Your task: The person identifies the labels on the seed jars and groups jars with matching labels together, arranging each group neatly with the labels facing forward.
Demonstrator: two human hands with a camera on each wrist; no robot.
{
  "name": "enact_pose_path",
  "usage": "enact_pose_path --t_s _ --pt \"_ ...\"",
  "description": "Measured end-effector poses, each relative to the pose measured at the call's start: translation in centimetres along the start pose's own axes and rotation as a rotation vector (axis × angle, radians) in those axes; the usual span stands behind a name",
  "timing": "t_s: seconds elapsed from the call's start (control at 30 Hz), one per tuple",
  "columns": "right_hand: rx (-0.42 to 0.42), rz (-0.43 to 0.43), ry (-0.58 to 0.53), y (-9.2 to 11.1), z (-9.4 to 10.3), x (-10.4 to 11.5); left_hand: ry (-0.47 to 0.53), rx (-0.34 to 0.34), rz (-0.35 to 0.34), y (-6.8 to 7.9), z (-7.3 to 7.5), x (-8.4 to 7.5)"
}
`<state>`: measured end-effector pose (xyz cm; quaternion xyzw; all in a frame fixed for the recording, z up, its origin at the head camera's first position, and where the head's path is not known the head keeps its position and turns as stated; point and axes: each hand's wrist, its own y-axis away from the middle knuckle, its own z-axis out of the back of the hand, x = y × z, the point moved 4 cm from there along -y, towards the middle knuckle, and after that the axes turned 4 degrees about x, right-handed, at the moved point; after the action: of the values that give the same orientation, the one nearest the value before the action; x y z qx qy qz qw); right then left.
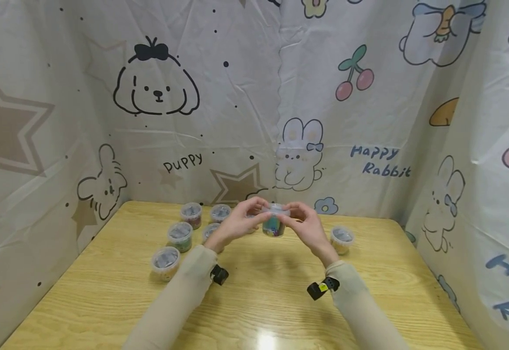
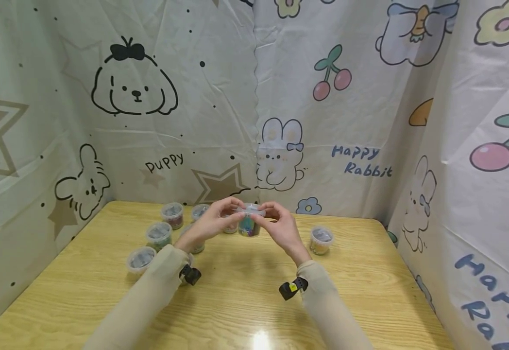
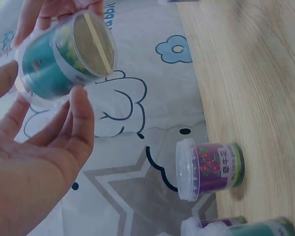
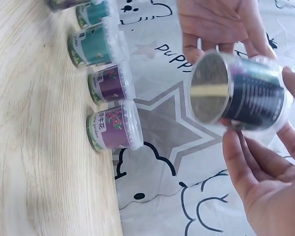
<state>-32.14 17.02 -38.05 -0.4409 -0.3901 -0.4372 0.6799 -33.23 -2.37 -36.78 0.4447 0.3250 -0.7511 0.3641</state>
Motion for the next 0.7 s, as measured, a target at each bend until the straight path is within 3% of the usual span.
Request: enact_pose_path --t_s 0.13,0.27,0.7 --pt "0.075 0.003 -0.082 0.0 0.04 -0.37 0.058 0.048 0.0 0.02 -0.14 0.09" --pt "0.121 0.016 -0.107 0.13 -0.08 -0.36 0.071 0.028 -0.012 -0.1 -0.22 0.24" --pt "0.048 -0.032 -0.041 0.03 -0.77 0.3 0.106 -0.103 -0.004 0.01 -0.62 -0.21"
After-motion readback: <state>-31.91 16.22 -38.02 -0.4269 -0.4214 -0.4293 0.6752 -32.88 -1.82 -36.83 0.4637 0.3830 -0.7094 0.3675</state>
